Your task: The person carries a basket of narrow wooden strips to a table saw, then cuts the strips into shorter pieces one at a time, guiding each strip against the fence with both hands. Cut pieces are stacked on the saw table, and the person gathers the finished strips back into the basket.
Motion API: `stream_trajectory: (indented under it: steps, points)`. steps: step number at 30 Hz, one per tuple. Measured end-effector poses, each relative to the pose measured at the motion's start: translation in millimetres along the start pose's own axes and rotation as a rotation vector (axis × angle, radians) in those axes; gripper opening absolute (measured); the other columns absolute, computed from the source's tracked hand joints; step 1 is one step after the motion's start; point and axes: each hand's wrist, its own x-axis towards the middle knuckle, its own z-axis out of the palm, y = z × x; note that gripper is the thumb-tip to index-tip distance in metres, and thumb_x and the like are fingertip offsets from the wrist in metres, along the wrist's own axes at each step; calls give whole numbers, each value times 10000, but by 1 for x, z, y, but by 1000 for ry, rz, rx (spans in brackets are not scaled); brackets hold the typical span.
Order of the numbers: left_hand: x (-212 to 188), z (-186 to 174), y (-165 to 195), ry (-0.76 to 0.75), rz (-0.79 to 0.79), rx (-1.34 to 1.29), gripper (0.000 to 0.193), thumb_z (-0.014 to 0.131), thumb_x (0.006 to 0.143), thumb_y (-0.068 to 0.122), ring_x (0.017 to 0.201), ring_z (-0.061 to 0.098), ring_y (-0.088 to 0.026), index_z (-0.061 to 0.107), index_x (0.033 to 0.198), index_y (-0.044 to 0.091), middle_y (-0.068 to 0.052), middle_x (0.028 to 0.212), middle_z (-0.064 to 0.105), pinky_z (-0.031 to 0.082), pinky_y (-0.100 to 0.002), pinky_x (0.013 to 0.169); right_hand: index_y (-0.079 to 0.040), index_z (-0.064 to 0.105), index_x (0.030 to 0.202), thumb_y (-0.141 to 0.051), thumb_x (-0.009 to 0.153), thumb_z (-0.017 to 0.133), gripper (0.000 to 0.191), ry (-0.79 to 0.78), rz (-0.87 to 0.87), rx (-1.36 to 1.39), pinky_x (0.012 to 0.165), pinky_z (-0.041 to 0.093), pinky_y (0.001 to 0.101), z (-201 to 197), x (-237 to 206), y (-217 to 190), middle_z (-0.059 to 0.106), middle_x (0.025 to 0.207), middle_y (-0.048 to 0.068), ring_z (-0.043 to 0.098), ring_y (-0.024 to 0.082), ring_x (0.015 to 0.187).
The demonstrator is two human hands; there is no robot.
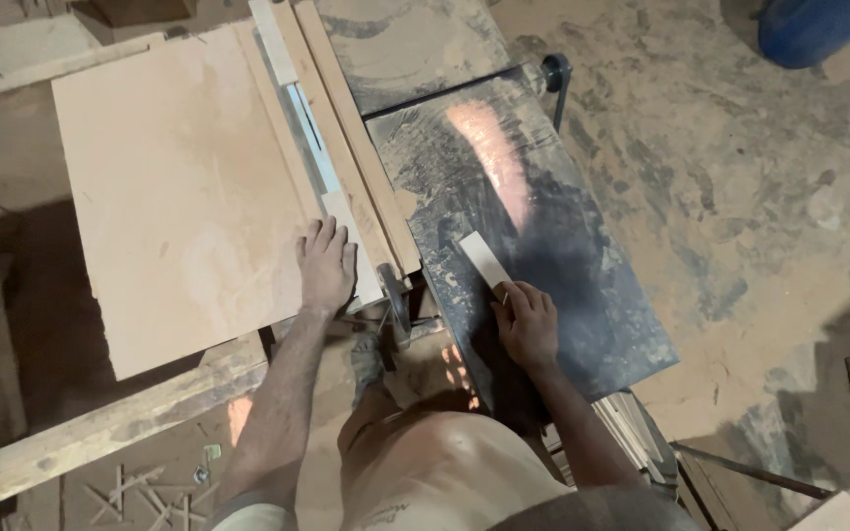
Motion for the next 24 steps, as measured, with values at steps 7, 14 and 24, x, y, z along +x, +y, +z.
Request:
stream_trajectory:
  steps: [7,14,24]
  points:
    - [17,0,11,-165,-81,299,473,475,1031,246,1522,270,-352,549,1431,5,-135,1567,452,156,-692,1172,-94,634,1211,-142,886,784,361,-24,-1,-46,952,471,484,-1,6,-10,655,1215,101,615,345,1109]
    - [102,1,-27,-244,-60,341,499,449,1014,183,1522,267,-352,519,1456,-38,-170,1573,427,153,-710,1157,-72,631,1226,-92,873,771,380,-70,3,-117,936,480,488,0,13,-15,638,1194,134,613,363,1090]
    - [272,65,-178,-161,93,413,517,476,1003,204,1513,320,-392,555,1444,-54,-198,1577,487,98,-748,1145,-23,639,1156,-69,823,787,368,-61,62,-169,861,514,488,7,35,-25,662,1140,172,646,388,985]
